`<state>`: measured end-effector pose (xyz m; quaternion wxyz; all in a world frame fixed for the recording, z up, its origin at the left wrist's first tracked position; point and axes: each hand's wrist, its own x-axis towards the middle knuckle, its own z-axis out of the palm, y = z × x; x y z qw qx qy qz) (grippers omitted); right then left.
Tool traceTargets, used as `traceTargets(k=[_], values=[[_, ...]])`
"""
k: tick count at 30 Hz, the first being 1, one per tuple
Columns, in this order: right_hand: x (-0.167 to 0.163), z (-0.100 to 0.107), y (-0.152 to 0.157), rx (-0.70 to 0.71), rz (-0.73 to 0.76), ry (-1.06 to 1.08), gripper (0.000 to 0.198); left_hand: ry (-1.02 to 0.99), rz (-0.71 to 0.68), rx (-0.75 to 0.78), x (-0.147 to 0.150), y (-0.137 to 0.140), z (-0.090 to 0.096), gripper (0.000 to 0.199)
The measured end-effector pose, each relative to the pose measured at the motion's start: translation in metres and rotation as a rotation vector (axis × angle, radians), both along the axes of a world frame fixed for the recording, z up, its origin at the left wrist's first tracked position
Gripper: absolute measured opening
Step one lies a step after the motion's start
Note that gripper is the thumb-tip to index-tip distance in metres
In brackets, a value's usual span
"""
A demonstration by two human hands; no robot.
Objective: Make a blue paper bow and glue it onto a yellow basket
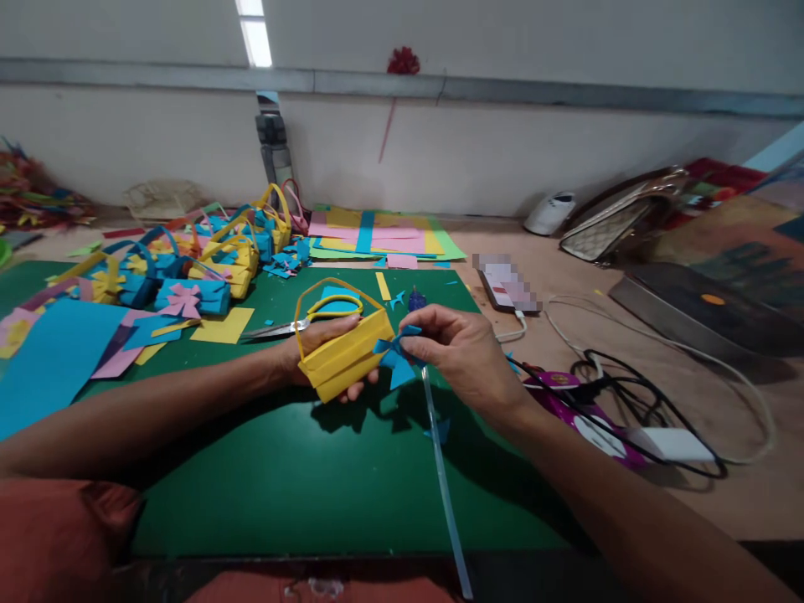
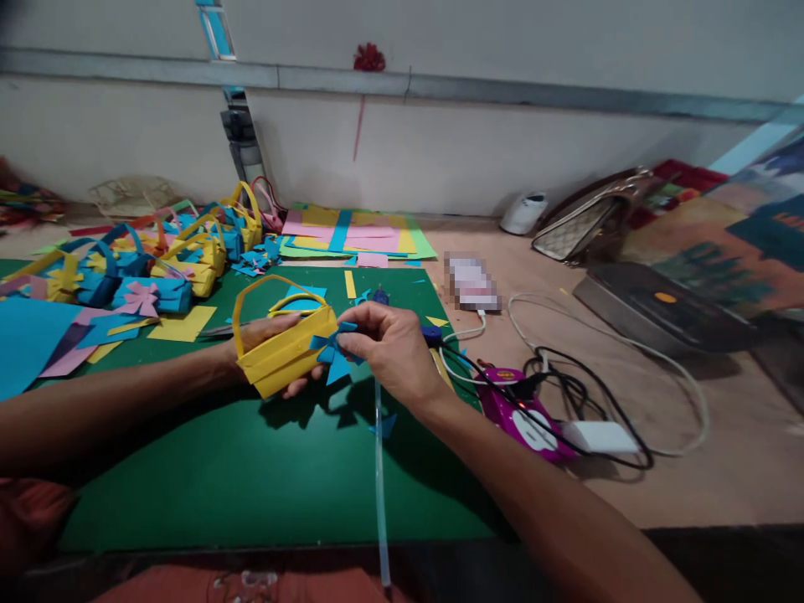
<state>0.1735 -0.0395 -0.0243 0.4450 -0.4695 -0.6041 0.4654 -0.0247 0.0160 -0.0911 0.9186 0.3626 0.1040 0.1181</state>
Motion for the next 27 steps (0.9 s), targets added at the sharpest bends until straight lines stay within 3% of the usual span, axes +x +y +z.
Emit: traceTargets(k=[17, 22, 27], values=[[-0.008, -0.005, -0.013, -0.079, 0.071, -0.03, 0.014, 0.01, 0.014, 0.042, 0.009, -0.001, -0.005, 0.055], [-0.01, -0.007, -0.016, -0.022, 0.031, -0.057, 0.017, 0.097, -0.026, 0.03, 0.007, 0.0, -0.006, 0.055], [-0.012, -0.004, -0.023, 0.13, -0.025, -0.214, 0.014, 0.15, 0.007, 0.062, 0.007, -0.002, -0.004, 0.056]])
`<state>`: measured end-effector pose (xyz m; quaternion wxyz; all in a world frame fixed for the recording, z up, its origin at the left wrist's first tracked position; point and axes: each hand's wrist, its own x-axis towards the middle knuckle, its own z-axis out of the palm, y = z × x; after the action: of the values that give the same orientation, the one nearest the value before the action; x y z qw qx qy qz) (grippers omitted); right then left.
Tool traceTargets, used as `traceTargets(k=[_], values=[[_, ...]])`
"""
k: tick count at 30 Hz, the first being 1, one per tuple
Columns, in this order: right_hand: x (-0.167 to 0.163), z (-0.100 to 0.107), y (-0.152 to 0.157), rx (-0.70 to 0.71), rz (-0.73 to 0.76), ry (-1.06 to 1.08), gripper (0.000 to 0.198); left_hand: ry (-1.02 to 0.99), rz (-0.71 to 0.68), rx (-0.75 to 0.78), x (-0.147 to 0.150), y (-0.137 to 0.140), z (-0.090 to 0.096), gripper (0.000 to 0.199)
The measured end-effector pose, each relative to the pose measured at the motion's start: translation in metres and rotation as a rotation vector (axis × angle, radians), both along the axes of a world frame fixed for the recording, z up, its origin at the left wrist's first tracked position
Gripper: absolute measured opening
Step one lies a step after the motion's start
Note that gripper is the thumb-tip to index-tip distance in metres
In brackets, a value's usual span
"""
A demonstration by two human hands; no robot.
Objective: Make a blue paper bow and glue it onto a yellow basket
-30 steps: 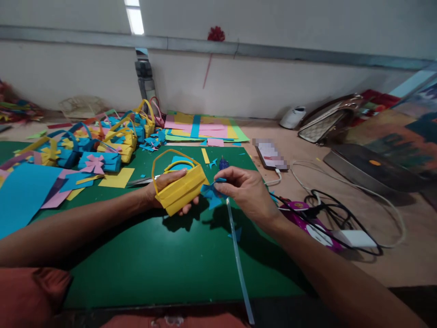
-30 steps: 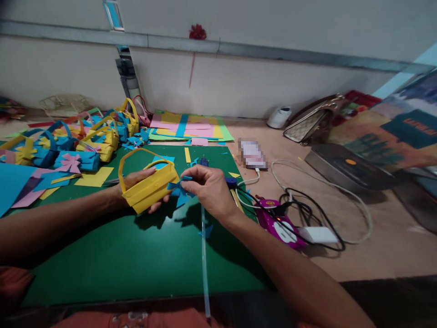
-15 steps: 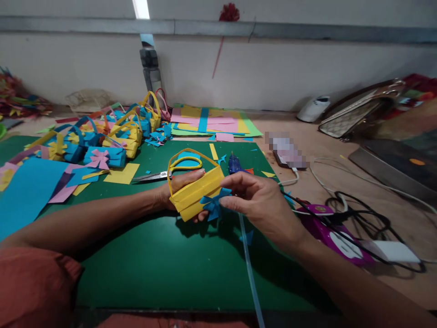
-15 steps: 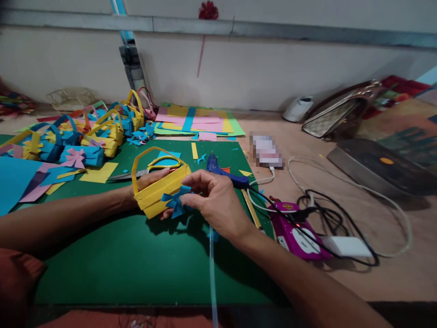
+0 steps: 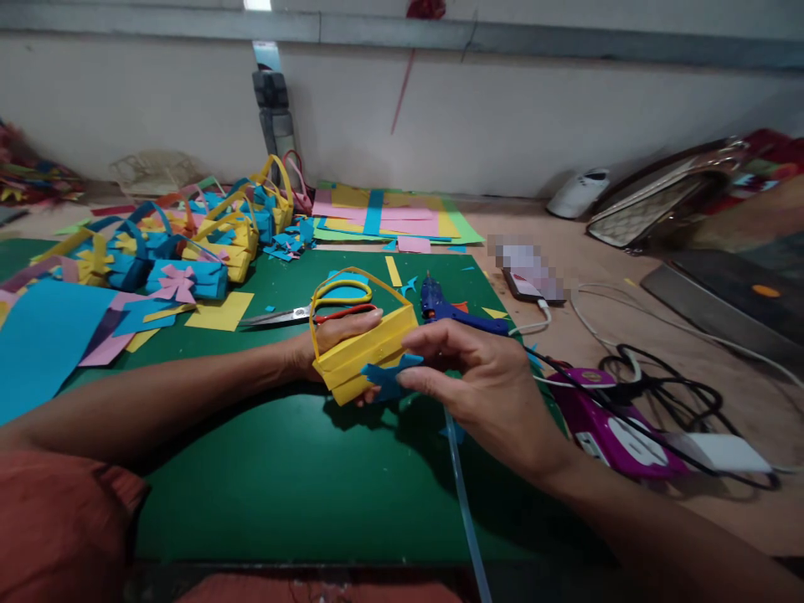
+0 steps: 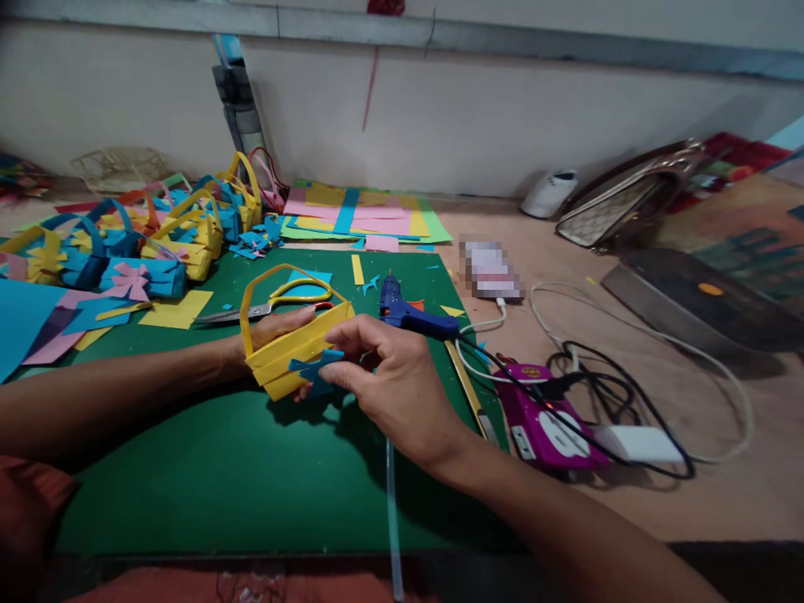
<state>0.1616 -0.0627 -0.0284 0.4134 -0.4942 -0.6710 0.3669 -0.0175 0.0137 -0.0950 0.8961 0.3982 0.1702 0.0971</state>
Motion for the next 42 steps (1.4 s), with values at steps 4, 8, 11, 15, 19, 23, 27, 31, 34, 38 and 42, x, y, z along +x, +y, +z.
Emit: traceTargets(k=[4, 8, 11, 15, 19, 23, 27, 31, 34, 38, 42], values=[[-0.0002, -0.0014, -0.0003, 0.036, 0.003, -0.044, 0.012, -0.006, 0.048, 0.029, 0.0003, -0.0022, -0.0004, 0.052], [0.0004, -0.0043, 0.001, 0.077, 0.015, -0.09, 0.013, 0.003, 0.033, 0.058, 0.001, -0.0023, -0.0015, 0.054], [0.0014, -0.0051, 0.0008, 0.128, 0.01, -0.119, 0.013, 0.002, 0.034, 0.063, 0.0032, -0.0029, 0.0004, 0.053], [0.003, -0.0037, 0.0001, 0.184, 0.06, -0.199, 0.009, -0.013, 0.042, 0.077, 0.0059, -0.0045, 0.0032, 0.054], [0.0042, -0.0024, 0.0005, 0.174, 0.17, -0.213, 0.014, 0.018, 0.078, 0.1, 0.0051, -0.0059, 0.0018, 0.053], [0.0052, -0.0026, 0.0008, 0.101, 0.196, -0.249, 0.01, 0.031, 0.173, 0.149, 0.0047, -0.0066, -0.0014, 0.05], [0.0046, -0.002, 0.0005, 0.089, 0.085, -0.291, 0.01, 0.043, 0.195, 0.191, 0.0063, -0.0056, -0.0041, 0.047], [0.0031, -0.001, 0.0004, 0.149, 0.092, -0.353, 0.008, 0.038, 0.208, 0.242, 0.0074, -0.0053, -0.0062, 0.048], [0.0024, -0.0014, 0.0003, 0.208, 0.1, -0.387, 0.006, 0.056, 0.201, 0.272, 0.0069, -0.0062, -0.005, 0.049], [0.0022, -0.0028, -0.0003, 0.249, 0.049, -0.442, 0.008, 0.06, 0.15, 0.287, 0.0058, -0.0073, -0.0008, 0.049], [0.0026, -0.0038, -0.0013, 0.259, 0.051, -0.474, 0.006, 0.062, 0.138, 0.283, 0.0061, -0.0074, 0.0008, 0.049]])
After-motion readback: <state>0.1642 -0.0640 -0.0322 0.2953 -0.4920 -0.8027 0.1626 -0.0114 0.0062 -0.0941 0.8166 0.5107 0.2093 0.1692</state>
